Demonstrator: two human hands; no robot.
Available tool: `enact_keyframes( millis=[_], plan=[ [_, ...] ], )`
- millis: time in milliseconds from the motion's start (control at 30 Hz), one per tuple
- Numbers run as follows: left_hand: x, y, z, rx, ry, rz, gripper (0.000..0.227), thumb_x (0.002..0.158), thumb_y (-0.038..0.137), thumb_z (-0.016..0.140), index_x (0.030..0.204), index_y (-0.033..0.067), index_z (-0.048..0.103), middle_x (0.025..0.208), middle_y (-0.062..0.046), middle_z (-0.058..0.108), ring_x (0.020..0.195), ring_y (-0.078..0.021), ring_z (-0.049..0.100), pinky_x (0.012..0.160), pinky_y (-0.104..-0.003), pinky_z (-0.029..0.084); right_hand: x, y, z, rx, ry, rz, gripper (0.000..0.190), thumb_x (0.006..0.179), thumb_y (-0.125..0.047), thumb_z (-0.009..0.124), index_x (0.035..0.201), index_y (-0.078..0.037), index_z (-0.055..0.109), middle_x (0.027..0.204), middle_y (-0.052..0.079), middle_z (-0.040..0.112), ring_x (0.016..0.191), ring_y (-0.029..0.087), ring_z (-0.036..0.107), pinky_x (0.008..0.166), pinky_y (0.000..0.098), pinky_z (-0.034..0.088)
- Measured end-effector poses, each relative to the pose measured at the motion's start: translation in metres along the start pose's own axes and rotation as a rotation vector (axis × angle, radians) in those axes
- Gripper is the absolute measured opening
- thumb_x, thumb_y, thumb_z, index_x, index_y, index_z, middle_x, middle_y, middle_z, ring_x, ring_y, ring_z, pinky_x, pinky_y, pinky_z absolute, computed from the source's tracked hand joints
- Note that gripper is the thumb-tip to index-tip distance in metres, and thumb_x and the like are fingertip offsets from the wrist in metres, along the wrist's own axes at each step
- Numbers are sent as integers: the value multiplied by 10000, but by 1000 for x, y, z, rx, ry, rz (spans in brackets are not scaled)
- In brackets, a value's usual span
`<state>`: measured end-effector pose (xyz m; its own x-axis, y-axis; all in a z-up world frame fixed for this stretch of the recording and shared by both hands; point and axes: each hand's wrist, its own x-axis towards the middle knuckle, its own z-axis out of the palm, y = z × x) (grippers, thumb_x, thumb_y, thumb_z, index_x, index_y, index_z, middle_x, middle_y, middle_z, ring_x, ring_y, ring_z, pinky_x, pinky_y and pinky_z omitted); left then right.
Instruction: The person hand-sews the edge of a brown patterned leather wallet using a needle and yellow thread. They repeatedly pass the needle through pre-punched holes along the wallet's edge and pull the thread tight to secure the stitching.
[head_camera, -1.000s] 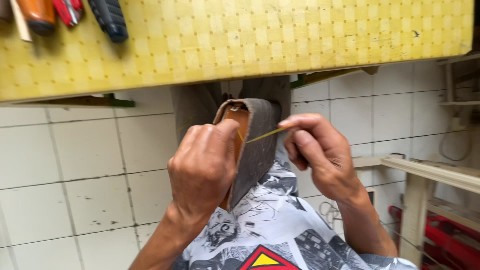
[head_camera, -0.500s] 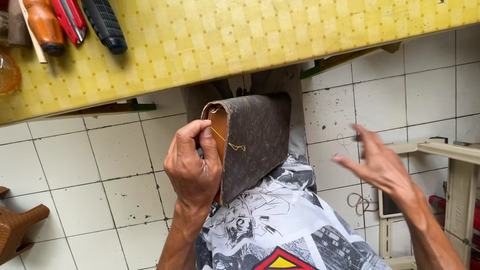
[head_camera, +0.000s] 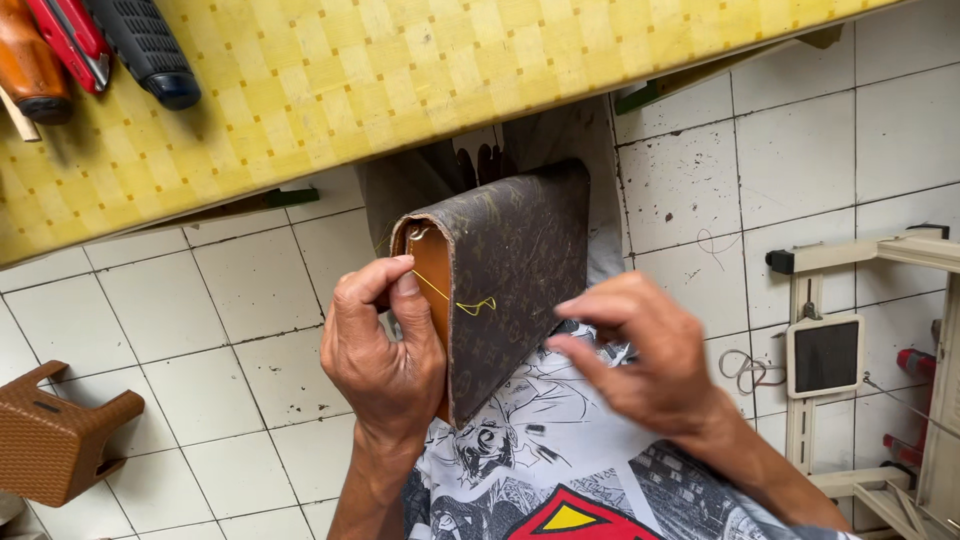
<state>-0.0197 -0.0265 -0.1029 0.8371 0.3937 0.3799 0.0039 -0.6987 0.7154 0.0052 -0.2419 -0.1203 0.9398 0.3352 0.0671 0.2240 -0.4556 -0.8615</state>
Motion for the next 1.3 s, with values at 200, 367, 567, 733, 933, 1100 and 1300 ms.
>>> enact_keyframes(
  millis=[200,367,567,733,933,1100,1300],
  plan=[
    [-3,18,-2,53,-64,-12,45,979,20,553,1016,14,577,899,-78,647,713,-218,592,668,-326,489,36,-47,15,17,-102,-257,246,847,-188,756,1018,-58,637,843,60,639,691,160,581,586,256,471],
    [2,25,-3,-30,-81,-13,35,959,-1,557,975,2,588,890,-79,648,749,-244,601,703,-337,514,46,-50,16,-23,-82,-324,81,861,-55,701,882,-29,627,790,71,639,683,180,589,582,266,482],
    [5,25,-2,-60,-89,45,38,939,11,580,948,9,617,876,-87,668,737,-264,612,845,-426,576,51,-52,4,104,-168,-200,104,887,-120,563,816,-44,561,813,87,537,719,193,514,632,295,414],
    [7,26,-4,-81,-98,39,45,941,23,579,940,10,623,869,-77,668,757,-270,607,769,-371,535,53,-44,-13,587,-388,94,179,865,-255,563,763,-113,521,944,86,531,824,160,526,718,268,434],
    [9,30,-8,-107,-138,62,43,935,23,591,945,7,629,846,-74,661,746,-252,604,697,-335,509,69,-46,-26,897,-603,161,265,886,-319,600,769,-94,523,896,114,565,682,155,528,621,257,475],
    [10,31,-9,-118,-166,98,27,929,1,607,936,4,634,840,-68,658,734,-257,593,702,-345,509,90,-61,-45,461,-756,-183,112,826,-179,526,745,-104,545,732,5,559,612,104,506,516,231,421],
    [10,34,-7,-108,-168,111,37,931,8,600,924,4,635,840,-70,660,739,-263,594,713,-347,506,88,-67,-46,-386,-632,-526,79,819,-53,554,832,-80,627,666,41,606,565,234,550,482,386,430]
  ],
)
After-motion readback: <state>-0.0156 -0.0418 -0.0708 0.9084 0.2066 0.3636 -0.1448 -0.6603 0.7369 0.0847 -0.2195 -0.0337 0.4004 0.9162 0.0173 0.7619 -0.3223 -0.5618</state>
